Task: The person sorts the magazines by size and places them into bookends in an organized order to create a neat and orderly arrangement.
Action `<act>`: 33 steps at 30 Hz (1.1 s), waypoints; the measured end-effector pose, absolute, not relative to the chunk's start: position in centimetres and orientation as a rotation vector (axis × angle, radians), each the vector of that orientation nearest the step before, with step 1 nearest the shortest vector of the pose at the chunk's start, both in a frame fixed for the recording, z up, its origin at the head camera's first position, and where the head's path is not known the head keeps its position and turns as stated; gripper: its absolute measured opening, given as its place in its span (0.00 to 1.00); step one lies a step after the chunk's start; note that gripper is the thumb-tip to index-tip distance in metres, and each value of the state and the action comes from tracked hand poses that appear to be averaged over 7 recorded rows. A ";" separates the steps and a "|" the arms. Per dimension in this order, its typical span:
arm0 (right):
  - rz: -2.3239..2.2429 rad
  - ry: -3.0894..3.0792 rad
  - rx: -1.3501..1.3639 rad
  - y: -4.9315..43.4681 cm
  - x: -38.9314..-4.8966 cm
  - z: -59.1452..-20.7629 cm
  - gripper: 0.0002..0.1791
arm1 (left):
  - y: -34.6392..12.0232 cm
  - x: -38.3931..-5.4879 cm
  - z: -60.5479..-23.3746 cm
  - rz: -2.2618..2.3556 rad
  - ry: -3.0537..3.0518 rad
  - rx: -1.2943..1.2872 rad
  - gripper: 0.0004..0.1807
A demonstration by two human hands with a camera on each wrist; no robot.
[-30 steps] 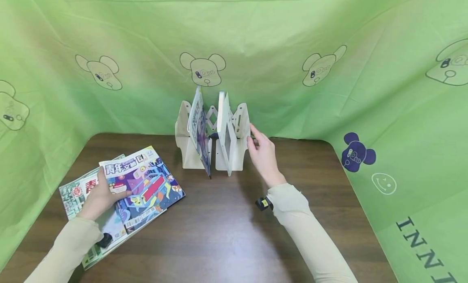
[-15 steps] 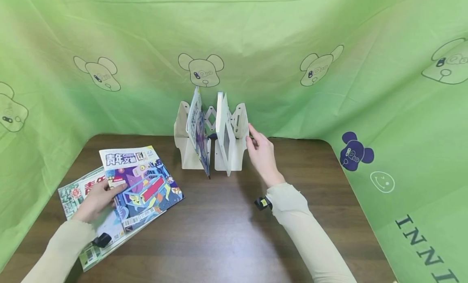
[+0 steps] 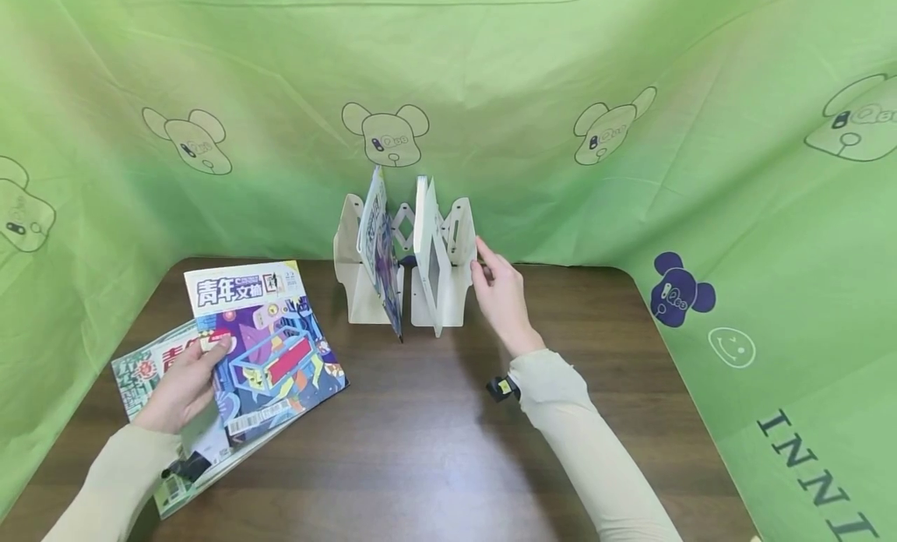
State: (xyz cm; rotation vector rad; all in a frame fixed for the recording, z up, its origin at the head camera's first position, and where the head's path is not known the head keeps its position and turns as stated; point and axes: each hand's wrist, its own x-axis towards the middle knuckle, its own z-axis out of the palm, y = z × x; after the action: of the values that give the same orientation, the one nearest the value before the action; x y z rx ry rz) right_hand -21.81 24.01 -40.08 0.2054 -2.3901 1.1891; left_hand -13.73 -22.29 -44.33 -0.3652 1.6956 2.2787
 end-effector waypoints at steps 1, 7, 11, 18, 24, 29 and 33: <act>1.186 -2.391 0.204 24.0 -21.8 -40.1 0.25 | -22.1 -13.6 -44.2 2.292 1.690 -0.361 0.39; 1.174 -2.398 0.204 24.0 -21.9 -40.1 0.25 | -20.8 -12.6 -42.9 2.390 1.699 -0.313 0.38; 1.168 -2.397 0.198 24.0 -21.9 -40.2 0.25 | -19.8 -12.0 -42.0 2.428 1.766 -0.279 0.38; 1.175 -2.388 0.199 23.8 -21.8 -40.2 0.25 | -17.8 -10.0 -40.3 2.432 1.919 -0.203 0.35; 1.182 -2.397 0.185 23.6 -21.7 -40.1 0.25 | -16.2 -7.9 -39.1 2.467 2.008 -0.084 0.33; 1.185 -2.391 0.195 23.6 -21.7 -40.0 0.25 | -15.0 -6.3 -38.3 2.510 2.042 -0.011 0.30; 1.183 -2.384 0.189 23.7 -21.6 -39.8 0.25 | -14.1 -5.4 -37.5 2.530 2.025 0.013 0.29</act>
State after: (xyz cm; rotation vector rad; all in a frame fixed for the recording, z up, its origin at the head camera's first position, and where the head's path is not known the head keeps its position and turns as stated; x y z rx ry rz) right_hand -21.59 23.67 -39.80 0.1887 -2.3842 1.1828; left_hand -5.39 -14.10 -37.49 0.0128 2.0253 2.5300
